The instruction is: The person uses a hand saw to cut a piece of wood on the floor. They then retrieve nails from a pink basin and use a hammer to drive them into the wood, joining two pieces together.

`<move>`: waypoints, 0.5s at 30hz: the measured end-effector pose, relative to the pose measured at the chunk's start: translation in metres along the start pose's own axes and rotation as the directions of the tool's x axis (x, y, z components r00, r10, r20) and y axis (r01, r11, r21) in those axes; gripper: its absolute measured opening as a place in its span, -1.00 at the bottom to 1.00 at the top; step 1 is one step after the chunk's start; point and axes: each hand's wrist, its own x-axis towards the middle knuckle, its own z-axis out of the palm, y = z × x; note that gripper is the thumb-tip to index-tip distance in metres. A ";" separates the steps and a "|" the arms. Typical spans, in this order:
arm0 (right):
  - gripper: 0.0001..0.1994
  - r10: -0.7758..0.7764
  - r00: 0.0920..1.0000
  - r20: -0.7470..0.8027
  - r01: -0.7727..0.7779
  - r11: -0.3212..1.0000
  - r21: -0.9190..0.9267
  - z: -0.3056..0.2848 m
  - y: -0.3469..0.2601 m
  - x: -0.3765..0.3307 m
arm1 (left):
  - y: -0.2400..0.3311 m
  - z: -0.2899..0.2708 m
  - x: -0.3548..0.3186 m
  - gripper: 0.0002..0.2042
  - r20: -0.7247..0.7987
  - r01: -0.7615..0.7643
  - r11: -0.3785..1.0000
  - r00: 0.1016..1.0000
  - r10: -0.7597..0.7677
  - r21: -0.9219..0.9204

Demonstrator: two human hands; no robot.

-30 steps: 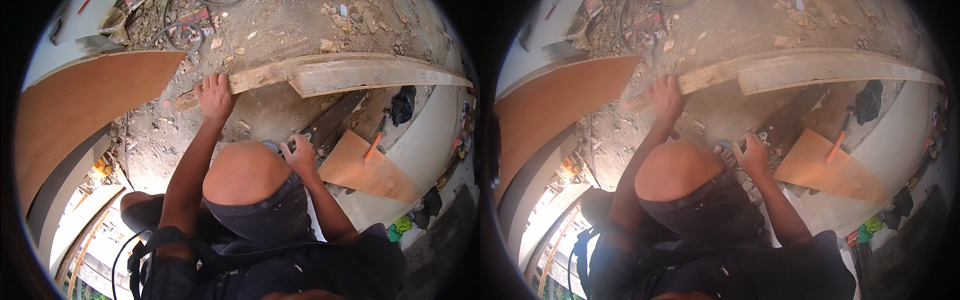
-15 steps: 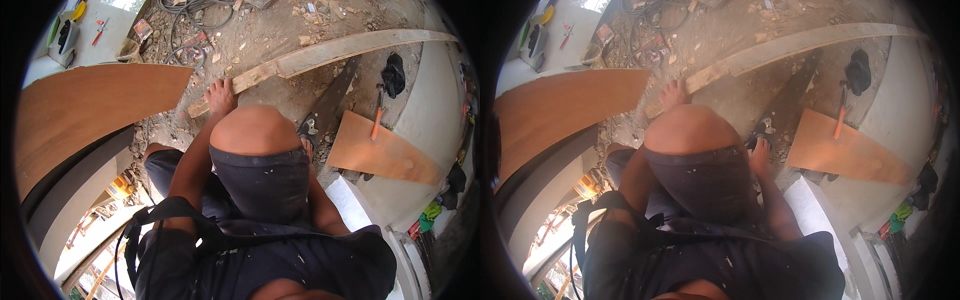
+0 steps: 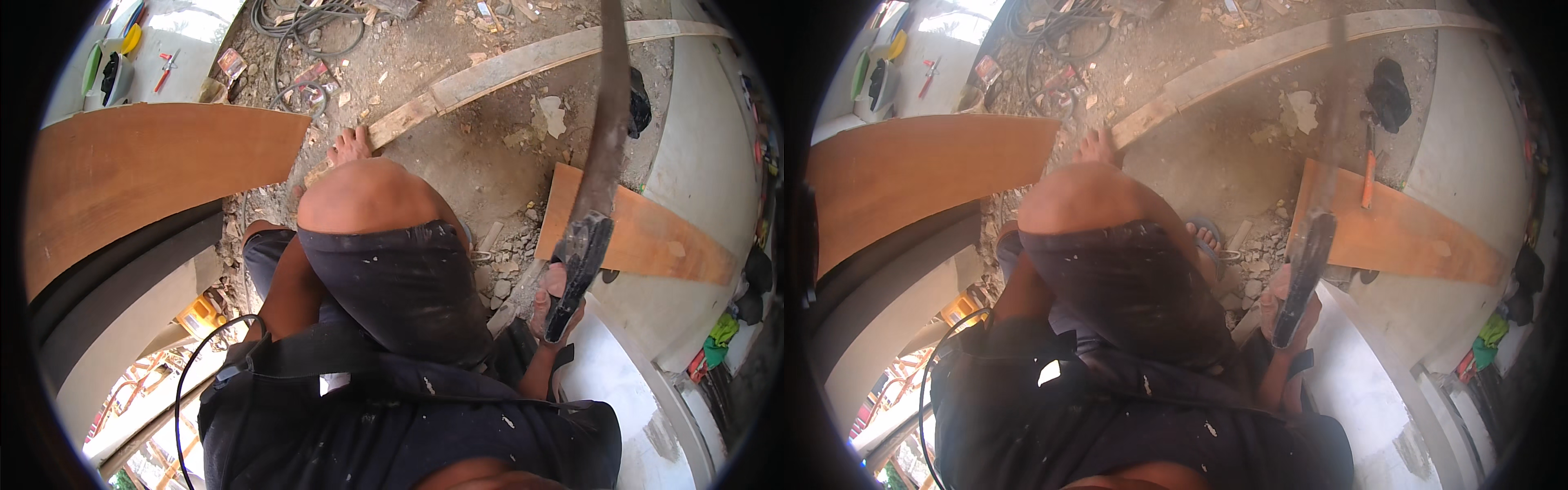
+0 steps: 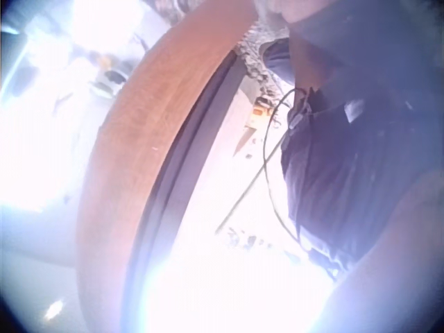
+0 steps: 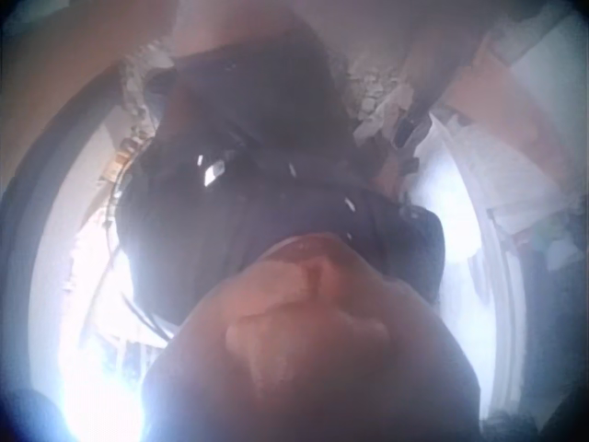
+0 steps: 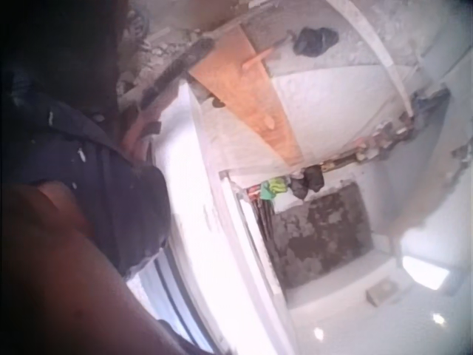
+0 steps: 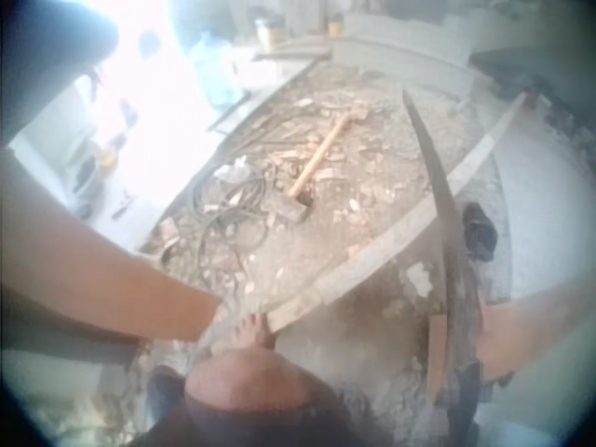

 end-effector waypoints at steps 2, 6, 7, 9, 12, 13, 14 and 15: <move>-0.81 0.103 0.995 0.008 -0.102 0.992 -0.074 0.007 -0.010 0.004 | 0.006 -0.003 0.002 -0.34 -0.007 -0.066 0.998 0.998 0.066 0.026; -0.85 0.213 0.942 0.260 -0.206 0.977 -0.054 0.031 0.020 0.017 | 0.017 -0.033 0.010 -0.35 0.079 -0.192 0.981 0.978 0.191 0.003; -0.85 0.167 0.949 0.267 -0.160 0.986 -0.049 0.037 0.035 0.013 | 0.026 -0.033 0.015 -0.36 0.137 -0.197 0.979 0.970 0.203 -0.059; -0.86 0.074 0.952 0.298 -0.071 0.997 -0.021 0.054 0.060 0.008 | 0.020 -0.027 0.017 -0.39 0.091 -0.189 0.979 0.977 0.195 -0.075; -0.88 0.104 0.955 0.278 -0.081 0.992 -0.092 0.064 0.074 0.001 | 0.025 -0.019 0.017 -0.42 0.046 -0.210 0.974 0.976 0.214 -0.083; -0.86 0.099 0.963 0.251 -0.075 0.992 -0.105 0.066 0.081 0.001 | 0.027 -0.020 0.016 -0.43 0.031 -0.215 0.974 0.976 0.218 -0.077; -0.86 0.144 0.958 0.249 -0.115 0.985 -0.126 0.066 0.088 0.000 | 0.028 -0.020 0.016 -0.44 0.033 -0.219 0.971 0.974 0.223 -0.092; -0.86 0.186 0.950 0.249 -0.154 0.977 -0.145 0.064 0.094 0.000 | 0.026 -0.021 0.016 -0.44 0.034 -0.221 0.970 0.974 0.225 -0.105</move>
